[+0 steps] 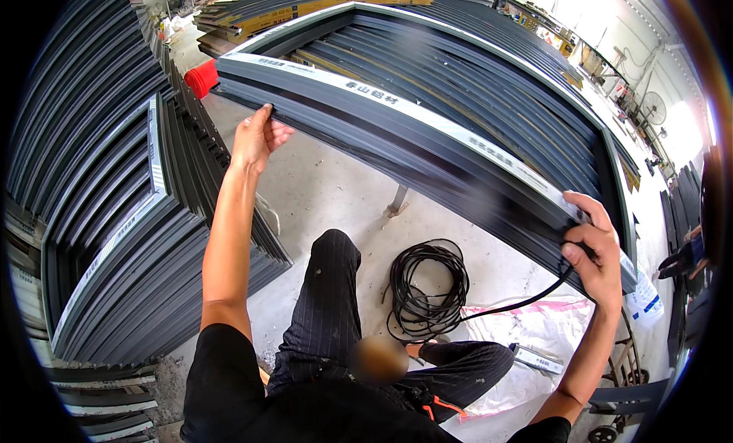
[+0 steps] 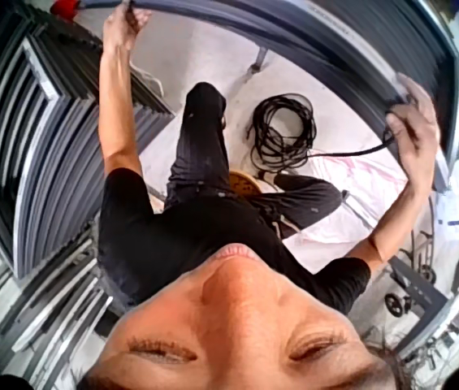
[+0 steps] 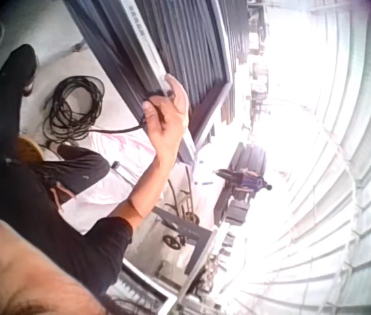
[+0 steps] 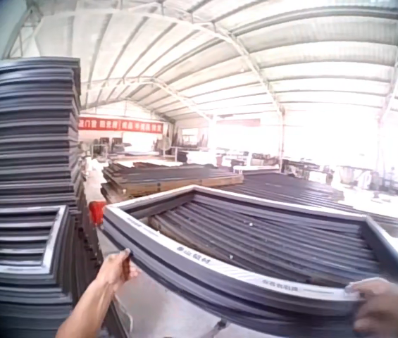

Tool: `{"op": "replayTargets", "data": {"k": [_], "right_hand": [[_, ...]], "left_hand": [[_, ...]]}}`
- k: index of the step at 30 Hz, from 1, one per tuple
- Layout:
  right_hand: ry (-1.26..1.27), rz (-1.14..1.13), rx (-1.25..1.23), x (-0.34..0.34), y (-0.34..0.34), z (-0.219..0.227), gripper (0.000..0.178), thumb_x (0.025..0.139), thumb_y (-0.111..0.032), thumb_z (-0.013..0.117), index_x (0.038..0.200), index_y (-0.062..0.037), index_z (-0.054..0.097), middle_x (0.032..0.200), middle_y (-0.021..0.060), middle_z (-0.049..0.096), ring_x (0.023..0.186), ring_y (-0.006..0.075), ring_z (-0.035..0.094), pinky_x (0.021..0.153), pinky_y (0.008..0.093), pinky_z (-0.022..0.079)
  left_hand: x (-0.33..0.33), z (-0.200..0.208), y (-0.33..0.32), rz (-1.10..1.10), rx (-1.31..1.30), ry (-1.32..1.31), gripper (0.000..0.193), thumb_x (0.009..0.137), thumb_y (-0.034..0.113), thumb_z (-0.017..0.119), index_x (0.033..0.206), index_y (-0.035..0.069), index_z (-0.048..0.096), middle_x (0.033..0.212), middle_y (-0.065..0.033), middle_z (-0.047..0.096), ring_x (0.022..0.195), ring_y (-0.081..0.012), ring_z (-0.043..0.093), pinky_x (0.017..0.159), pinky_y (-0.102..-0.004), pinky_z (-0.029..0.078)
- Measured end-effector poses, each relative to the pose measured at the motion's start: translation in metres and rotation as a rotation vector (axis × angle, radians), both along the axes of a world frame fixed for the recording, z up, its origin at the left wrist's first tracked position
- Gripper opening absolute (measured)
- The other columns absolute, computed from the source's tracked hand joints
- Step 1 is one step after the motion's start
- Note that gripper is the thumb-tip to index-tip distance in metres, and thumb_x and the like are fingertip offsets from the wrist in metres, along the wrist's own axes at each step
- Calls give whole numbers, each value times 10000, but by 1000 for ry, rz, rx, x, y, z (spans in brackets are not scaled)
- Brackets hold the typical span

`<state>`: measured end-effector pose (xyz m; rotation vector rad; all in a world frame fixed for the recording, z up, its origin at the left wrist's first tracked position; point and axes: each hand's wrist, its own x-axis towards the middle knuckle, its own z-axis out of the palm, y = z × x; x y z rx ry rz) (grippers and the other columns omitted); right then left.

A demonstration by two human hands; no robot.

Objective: The person installs a black rubber seal onto a gray window frame. They press the seal into the frame's groove by hand, then use pliers to cut the excess seal at the corners. The person repeats this process for multiple sides of the frame.

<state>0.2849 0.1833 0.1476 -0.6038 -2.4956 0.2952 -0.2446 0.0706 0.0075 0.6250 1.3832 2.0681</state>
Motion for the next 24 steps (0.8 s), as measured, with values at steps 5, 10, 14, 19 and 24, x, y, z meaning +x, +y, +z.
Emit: {"op": "replayTargets", "data": {"k": [5, 10, 14, 19, 24], "right_hand": [[-63, 6, 131, -52, -17, -3, 170, 665, -89, 741, 743, 17, 634, 1288, 146, 591, 1166, 348, 571, 991, 418, 435], [-84, -32, 147, -57, -18, -2, 170, 682, -104, 744, 751, 15, 644, 1292, 128, 590, 1176, 339, 562, 994, 421, 431], [-88, -29, 195, -58, -19, -3, 160, 684, -103, 743, 751, 9, 650, 1297, 127, 589, 1180, 338, 559, 998, 424, 430], [-93, -35, 217, -55, -18, -6, 159, 683, -111, 746, 754, 0, 657, 1297, 128, 587, 1186, 342, 555, 1002, 431, 429], [-90, -29, 270, -57, -18, -6, 173, 693, -136, 752, 753, -3, 659, 1294, 126, 587, 1190, 342, 553, 1007, 435, 427]], "left_hand": [[-54, -7, 1, -83, 5, -98, 357, 991, 333, 579, 855, 3, 599, 722, -96, 666, 671, -179, 697, 604, -253, 591], [-25, -3, 9, -109, -3, -89, 359, 998, 356, 555, 937, 4, 596, 783, -122, 697, 683, -177, 700, 597, -243, 586], [-21, -5, 10, -123, -53, -66, 378, 1003, 362, 540, 965, -9, 598, 841, -156, 707, 698, -189, 702, 582, -255, 583], [57, 5, 11, -294, -29, -110, 412, 1005, 369, 530, 967, -35, 601, 836, -191, 711, 697, -200, 702, 580, -277, 586], [58, 1, 11, -218, -17, -87, 386, 1005, 326, 529, 901, -37, 608, 839, -202, 710, 683, -205, 700, 605, -290, 600]]}}
